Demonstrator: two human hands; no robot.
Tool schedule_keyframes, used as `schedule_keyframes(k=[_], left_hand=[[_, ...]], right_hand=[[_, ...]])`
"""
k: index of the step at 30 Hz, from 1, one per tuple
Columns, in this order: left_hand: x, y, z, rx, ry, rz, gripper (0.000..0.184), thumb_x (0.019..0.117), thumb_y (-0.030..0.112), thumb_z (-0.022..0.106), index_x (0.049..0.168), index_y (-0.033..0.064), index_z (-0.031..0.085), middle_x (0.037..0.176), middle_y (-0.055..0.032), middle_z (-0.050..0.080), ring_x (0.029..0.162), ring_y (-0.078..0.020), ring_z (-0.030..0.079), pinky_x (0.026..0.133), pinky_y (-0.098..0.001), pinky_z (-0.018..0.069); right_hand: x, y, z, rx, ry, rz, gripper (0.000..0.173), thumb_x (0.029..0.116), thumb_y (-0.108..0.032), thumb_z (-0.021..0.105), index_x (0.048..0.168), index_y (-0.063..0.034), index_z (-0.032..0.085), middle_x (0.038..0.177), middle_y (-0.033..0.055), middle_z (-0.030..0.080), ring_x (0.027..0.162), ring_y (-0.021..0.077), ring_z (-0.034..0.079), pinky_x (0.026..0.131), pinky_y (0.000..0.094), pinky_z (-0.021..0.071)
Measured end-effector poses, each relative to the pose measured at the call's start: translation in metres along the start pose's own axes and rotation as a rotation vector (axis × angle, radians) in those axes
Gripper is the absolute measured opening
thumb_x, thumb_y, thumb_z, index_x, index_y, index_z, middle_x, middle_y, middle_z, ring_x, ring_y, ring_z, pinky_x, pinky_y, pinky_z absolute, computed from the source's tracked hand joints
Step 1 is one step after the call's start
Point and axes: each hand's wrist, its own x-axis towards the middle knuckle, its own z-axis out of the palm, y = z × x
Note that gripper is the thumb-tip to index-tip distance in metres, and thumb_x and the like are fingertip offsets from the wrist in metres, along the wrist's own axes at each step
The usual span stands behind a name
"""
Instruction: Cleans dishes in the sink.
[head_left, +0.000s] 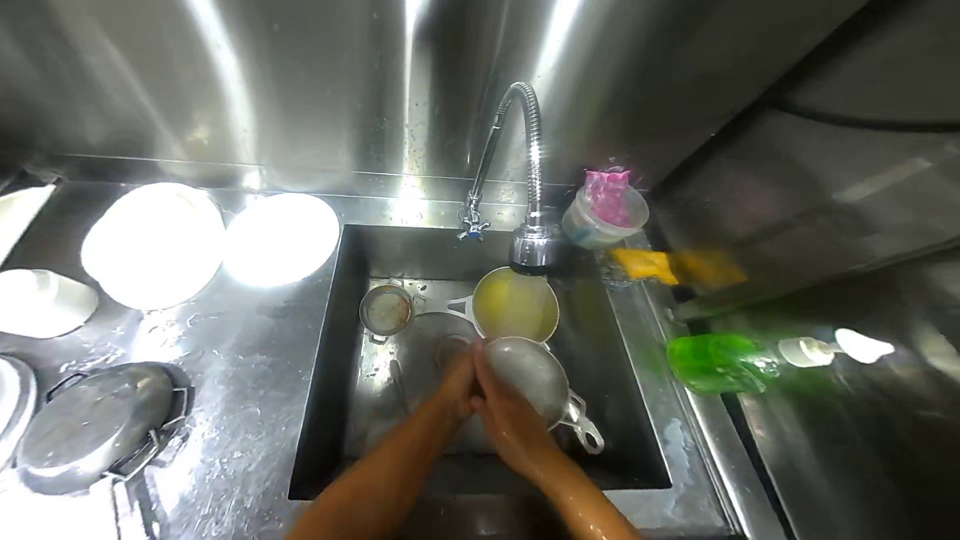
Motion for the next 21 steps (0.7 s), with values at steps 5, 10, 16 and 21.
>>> schedule_keyframes(k=[5,10,16,21], left_hand=[[0.005,0.013,-0.015,0.083,-0.029,0.198,0.05,0.1128,0.038,0.028,0.137,0.0038,0.057,0.117,-0.0149,0.069,0.103,-0.0227,0.067,0.091,-0.0419,0.0555],[-0.006,0.047,0.0,0.656,0.05,0.284,0.043,0.1112,0.032,0.042,0.128,0.0005,0.064,0.12,-0.0194,0.067,0.109,-0.0274,0.064,0.098,-0.0477,0.0499],[-0.002,0.059,0.015,1.115,0.063,0.315,0.036,0.107,0.023,0.054,0.126,-0.006,0.063,0.123,-0.0273,0.064,0.117,-0.0384,0.06,0.102,-0.0576,0.043],[-0.001,0.048,0.023,0.651,-0.052,0.34,0.032,0.1038,0.014,0.058,0.132,0.0012,0.055,0.115,-0.0139,0.065,0.102,-0.0202,0.064,0.092,-0.0413,0.0534]], right_hand=[[-0.032,0.021,-0.018,-0.067,-0.088,-0.005,0.038,0.1073,-0.014,0.045,0.141,-0.0092,0.063,0.136,0.0185,0.065,0.13,0.0374,0.059,0.112,0.0544,0.0431],[0.003,0.037,-0.051,0.262,0.161,0.219,0.034,0.1085,-0.015,0.048,0.135,-0.0023,0.065,0.122,0.0197,0.071,0.113,0.0316,0.068,0.103,0.0489,0.0514],[0.054,-0.01,-0.09,1.159,0.233,0.15,0.033,0.1097,-0.008,0.039,0.138,0.0063,0.05,0.11,0.0148,0.068,0.088,0.0166,0.069,0.083,0.0334,0.0582],[0.066,-0.025,-0.111,1.195,0.091,0.104,0.033,0.11,-0.013,0.041,0.136,0.0032,0.054,0.109,0.0126,0.07,0.093,0.0171,0.071,0.084,0.0327,0.0583]])
